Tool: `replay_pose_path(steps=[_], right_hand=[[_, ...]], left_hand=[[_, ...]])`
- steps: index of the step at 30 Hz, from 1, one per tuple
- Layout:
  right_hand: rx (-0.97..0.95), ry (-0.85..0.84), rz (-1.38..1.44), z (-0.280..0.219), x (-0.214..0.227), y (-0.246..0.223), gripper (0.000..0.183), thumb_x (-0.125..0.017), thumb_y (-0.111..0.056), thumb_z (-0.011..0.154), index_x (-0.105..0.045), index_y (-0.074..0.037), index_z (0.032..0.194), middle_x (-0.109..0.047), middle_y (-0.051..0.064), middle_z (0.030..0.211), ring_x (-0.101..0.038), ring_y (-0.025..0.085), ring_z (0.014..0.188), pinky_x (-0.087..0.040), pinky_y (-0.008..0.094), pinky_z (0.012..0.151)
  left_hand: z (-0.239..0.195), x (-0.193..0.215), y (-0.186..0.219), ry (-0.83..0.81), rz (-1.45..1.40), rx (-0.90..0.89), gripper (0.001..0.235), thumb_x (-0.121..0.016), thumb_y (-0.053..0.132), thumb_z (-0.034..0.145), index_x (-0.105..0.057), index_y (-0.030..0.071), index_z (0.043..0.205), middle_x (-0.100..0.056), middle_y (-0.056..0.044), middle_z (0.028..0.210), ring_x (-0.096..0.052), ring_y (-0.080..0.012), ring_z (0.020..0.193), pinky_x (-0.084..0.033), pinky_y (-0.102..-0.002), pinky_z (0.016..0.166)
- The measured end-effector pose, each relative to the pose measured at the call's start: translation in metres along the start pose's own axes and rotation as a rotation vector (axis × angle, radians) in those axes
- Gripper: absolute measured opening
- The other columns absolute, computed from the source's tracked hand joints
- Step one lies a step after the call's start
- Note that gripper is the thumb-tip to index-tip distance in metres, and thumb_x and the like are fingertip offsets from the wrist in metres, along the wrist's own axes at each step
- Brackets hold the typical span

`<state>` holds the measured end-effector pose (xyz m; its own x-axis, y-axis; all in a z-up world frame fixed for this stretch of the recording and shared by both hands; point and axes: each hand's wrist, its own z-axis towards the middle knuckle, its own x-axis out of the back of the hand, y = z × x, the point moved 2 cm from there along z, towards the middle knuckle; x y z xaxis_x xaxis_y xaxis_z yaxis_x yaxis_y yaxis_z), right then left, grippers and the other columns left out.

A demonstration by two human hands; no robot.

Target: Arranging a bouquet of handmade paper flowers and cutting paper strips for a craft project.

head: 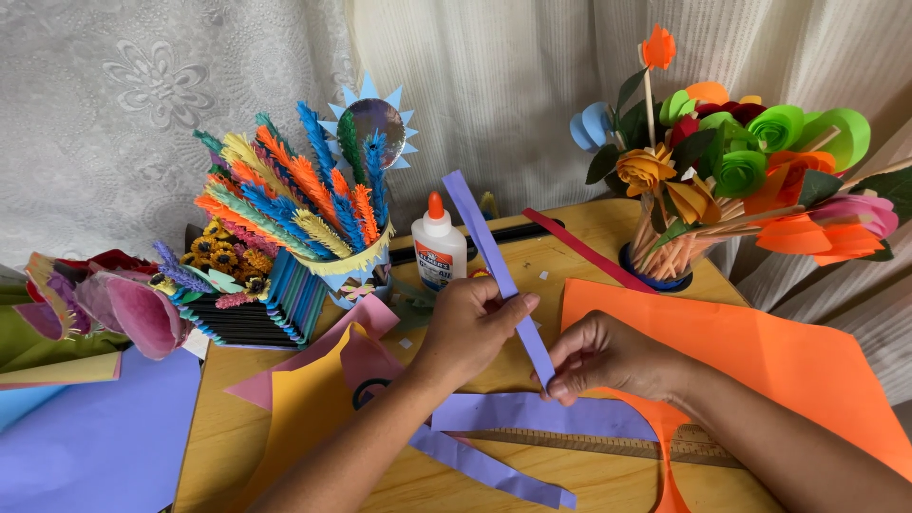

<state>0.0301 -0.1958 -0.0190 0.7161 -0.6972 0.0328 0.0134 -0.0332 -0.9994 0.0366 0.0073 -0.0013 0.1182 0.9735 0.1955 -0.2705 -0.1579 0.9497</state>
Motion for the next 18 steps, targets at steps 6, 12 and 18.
replay_pose_path(steps=[6, 12, 18], right_hand=[[0.094, -0.050, 0.134, 0.004, 0.018, -0.002, 0.048, -0.092, -0.007, 0.069, -0.074, 0.013, 0.109, -0.077, 0.025, 0.080, -0.078, 0.027, 0.066, -0.069, 0.043, 0.058], [0.171, 0.189, 0.139, 0.004, 0.021, 0.000, 0.032, -0.079, -0.002, 0.083, -0.074, 0.015, 0.109, -0.070, 0.019, 0.075, -0.071, 0.020, 0.060, -0.068, 0.038, 0.054], [0.211, 0.350, 0.167, -0.003, 0.020, -0.001, 0.011, -0.082, 0.005, 0.080, -0.081, 0.012, 0.088, -0.067, 0.015, 0.062, -0.061, 0.017, 0.048, -0.060, 0.030, 0.041]], left_hand=[[-0.005, 0.003, -0.002, -0.206, -0.109, 0.000, 0.030, -0.075, 0.022, 0.094, -0.072, -0.001, 0.075, -0.067, -0.014, 0.062, -0.063, -0.0179, 0.060, -0.049, -0.026, 0.057], [-0.027, 0.003, 0.064, -0.454, 0.138, 0.034, 0.036, -0.078, 0.029, 0.089, -0.068, 0.000, 0.070, -0.064, -0.012, 0.056, -0.060, -0.0173, 0.054, -0.046, -0.031, 0.052], [-0.024, 0.002, 0.035, -0.673, 0.289, 0.045, 0.034, -0.079, 0.030, 0.089, -0.072, 0.002, 0.071, -0.067, -0.011, 0.060, -0.062, -0.0188, 0.057, -0.049, -0.031, 0.054]])
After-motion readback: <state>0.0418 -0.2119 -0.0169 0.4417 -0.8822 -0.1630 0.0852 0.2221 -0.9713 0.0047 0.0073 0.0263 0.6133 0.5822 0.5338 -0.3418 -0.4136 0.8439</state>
